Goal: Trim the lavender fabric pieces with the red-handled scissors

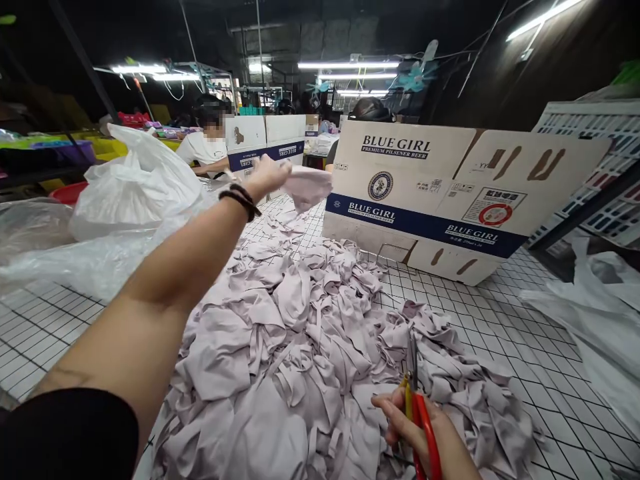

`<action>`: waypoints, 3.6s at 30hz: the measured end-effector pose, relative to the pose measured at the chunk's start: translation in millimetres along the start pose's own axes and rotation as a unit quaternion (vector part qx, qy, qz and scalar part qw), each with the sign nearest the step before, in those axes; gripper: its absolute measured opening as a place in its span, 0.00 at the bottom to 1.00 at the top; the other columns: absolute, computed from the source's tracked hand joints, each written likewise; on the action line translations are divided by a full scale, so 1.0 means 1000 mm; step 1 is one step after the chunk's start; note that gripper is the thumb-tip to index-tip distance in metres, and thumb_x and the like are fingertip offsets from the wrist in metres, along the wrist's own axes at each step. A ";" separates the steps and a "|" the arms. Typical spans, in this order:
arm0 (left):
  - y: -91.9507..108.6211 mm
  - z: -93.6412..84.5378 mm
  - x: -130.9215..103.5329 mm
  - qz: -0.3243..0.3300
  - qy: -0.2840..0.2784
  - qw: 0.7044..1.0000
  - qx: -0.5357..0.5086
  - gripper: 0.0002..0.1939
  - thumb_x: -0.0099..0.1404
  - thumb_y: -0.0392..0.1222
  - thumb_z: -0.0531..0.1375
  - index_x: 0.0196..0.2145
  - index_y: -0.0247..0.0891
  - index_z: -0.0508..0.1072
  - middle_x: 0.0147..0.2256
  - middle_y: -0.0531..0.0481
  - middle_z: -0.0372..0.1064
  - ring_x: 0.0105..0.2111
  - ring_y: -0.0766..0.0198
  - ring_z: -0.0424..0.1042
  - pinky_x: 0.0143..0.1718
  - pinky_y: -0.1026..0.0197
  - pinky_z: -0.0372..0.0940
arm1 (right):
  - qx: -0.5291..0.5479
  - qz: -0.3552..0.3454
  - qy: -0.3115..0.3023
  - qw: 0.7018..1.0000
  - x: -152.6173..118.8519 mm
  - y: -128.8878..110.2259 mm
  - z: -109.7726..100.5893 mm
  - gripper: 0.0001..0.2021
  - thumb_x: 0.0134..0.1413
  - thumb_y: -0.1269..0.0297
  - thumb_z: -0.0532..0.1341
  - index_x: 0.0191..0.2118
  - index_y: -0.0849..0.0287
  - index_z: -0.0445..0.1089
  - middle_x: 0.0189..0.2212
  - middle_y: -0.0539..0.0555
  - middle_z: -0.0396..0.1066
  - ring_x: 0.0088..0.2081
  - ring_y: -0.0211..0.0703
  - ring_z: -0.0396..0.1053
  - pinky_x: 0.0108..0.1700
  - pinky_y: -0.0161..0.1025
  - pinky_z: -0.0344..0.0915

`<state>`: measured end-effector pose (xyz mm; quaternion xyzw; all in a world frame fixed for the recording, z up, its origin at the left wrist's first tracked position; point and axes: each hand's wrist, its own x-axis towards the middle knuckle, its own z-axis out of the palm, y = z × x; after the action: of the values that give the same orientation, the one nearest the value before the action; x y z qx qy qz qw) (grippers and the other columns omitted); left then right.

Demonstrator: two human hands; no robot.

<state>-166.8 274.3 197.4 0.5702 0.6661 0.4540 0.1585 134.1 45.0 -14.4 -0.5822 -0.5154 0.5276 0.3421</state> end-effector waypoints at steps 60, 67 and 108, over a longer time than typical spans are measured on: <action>-0.060 0.013 -0.322 0.015 -0.223 0.931 -0.287 0.20 0.64 0.56 0.58 0.26 0.39 0.79 0.34 0.47 0.57 0.39 0.59 0.62 0.46 0.58 0.60 | 0.165 -0.130 -0.243 0.947 0.012 -0.058 0.038 0.17 0.44 0.54 0.67 0.38 0.59 0.73 0.30 0.52 0.73 0.24 0.37 0.62 0.30 0.37 0.61; -0.060 0.011 -0.316 0.020 -0.235 0.904 -0.357 0.15 0.65 0.48 0.59 0.27 0.38 0.80 0.53 0.41 0.66 0.55 0.49 0.62 0.56 0.52 0.56 | 0.142 -0.089 -0.180 0.969 0.008 -0.050 0.052 0.17 0.46 0.51 0.68 0.36 0.58 0.70 0.23 0.45 0.62 0.23 0.35 0.58 0.26 0.33 0.57; -0.057 0.030 -0.322 0.124 -0.287 0.908 -0.278 0.12 0.71 0.40 0.52 0.30 0.36 0.70 0.28 0.51 0.63 0.29 0.67 0.63 0.33 0.65 0.58 | -0.391 -0.185 0.000 0.902 -0.078 -0.071 0.010 0.07 0.48 0.61 0.64 0.29 0.54 0.65 0.26 0.49 0.69 0.27 0.42 0.66 0.28 0.37 0.61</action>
<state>-83.8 -0.1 38.4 0.6868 0.3621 0.4533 0.4378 114.5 -14.7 71.1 -0.5630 -0.7789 0.2111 0.1785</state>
